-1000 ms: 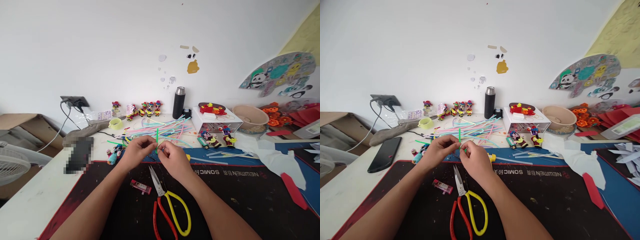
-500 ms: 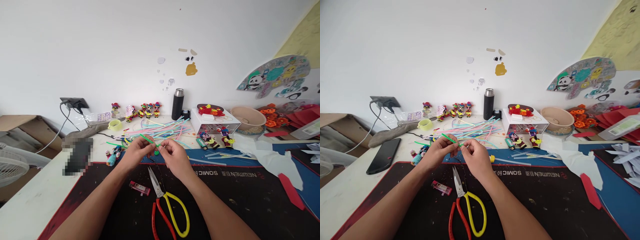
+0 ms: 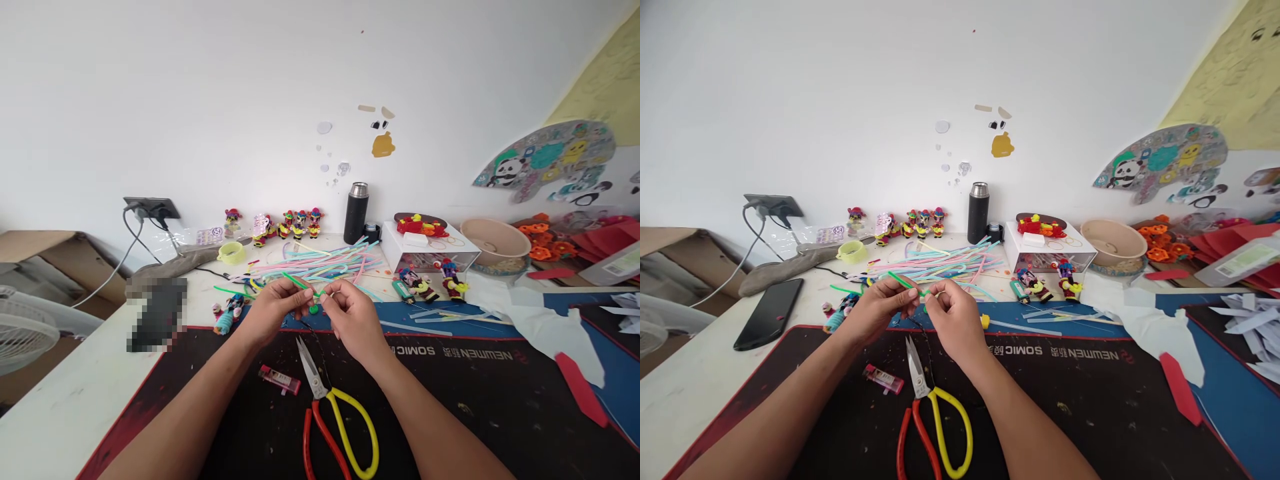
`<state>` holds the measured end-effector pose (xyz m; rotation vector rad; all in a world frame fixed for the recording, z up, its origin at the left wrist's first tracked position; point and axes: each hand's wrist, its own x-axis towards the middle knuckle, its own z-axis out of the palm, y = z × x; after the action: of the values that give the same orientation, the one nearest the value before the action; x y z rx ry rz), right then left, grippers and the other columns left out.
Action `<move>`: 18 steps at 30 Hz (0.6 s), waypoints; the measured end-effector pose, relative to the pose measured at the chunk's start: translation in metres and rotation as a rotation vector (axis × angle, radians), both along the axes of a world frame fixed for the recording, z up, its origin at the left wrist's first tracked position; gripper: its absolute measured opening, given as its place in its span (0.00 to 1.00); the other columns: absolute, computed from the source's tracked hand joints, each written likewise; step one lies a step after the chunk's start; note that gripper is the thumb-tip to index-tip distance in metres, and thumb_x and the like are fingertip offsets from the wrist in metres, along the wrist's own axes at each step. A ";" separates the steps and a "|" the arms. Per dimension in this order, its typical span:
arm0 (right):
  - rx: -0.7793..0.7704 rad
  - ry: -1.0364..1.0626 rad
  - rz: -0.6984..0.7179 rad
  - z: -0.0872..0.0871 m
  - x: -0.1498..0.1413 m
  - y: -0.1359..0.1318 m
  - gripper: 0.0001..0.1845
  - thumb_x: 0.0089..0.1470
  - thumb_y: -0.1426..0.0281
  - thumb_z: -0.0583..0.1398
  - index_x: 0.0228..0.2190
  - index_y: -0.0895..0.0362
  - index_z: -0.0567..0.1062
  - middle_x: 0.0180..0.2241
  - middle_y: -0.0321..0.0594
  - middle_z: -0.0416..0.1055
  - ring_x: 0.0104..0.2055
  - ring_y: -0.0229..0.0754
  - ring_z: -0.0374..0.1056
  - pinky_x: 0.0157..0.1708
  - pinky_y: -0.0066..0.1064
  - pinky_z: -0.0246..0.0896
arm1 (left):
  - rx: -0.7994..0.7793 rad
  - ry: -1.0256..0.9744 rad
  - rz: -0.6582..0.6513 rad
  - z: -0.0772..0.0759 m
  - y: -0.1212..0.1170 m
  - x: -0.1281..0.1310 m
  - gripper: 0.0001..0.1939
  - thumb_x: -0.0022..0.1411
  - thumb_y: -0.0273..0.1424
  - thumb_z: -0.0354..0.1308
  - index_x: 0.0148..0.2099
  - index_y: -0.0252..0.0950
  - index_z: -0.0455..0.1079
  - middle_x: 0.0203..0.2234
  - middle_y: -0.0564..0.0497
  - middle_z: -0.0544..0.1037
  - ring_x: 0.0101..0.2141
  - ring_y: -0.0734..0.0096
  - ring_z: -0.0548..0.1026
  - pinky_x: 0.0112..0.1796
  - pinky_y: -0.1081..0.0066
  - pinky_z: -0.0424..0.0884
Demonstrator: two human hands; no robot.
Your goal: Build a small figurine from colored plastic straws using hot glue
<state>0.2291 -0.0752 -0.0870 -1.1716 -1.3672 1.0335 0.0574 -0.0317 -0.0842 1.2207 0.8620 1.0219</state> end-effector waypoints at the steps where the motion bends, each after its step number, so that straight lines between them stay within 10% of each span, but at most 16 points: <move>1: 0.009 -0.010 -0.001 0.000 0.000 0.000 0.09 0.59 0.60 0.59 0.32 0.52 0.69 0.16 0.24 0.56 0.16 0.35 0.52 0.19 0.28 0.45 | 0.010 0.009 -0.004 -0.001 0.000 -0.001 0.18 0.50 0.44 0.77 0.31 0.35 0.78 0.23 0.51 0.79 0.23 0.72 0.73 0.25 0.73 0.67; 10: 0.099 -0.467 0.027 0.000 0.000 -0.002 0.03 0.56 0.72 0.58 0.30 0.52 0.70 0.17 0.25 0.56 0.20 0.36 0.51 0.24 0.30 0.40 | 0.338 0.421 0.007 0.005 0.006 -0.014 0.14 0.54 0.41 0.73 0.27 0.37 0.78 0.24 0.51 0.80 0.29 0.66 0.74 0.30 0.71 0.68; 18: 0.031 -0.235 0.010 -0.005 -0.001 0.001 0.06 0.60 0.64 0.59 0.32 0.52 0.70 0.18 0.26 0.59 0.20 0.38 0.56 0.23 0.29 0.47 | 0.140 0.215 -0.019 0.001 0.007 -0.010 0.17 0.53 0.42 0.74 0.30 0.35 0.76 0.20 0.54 0.76 0.23 0.73 0.70 0.26 0.73 0.65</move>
<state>0.2281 -0.0744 -0.0915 -1.2959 -1.5669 0.8994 0.0471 -0.0248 -0.0830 1.4744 0.9544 0.9602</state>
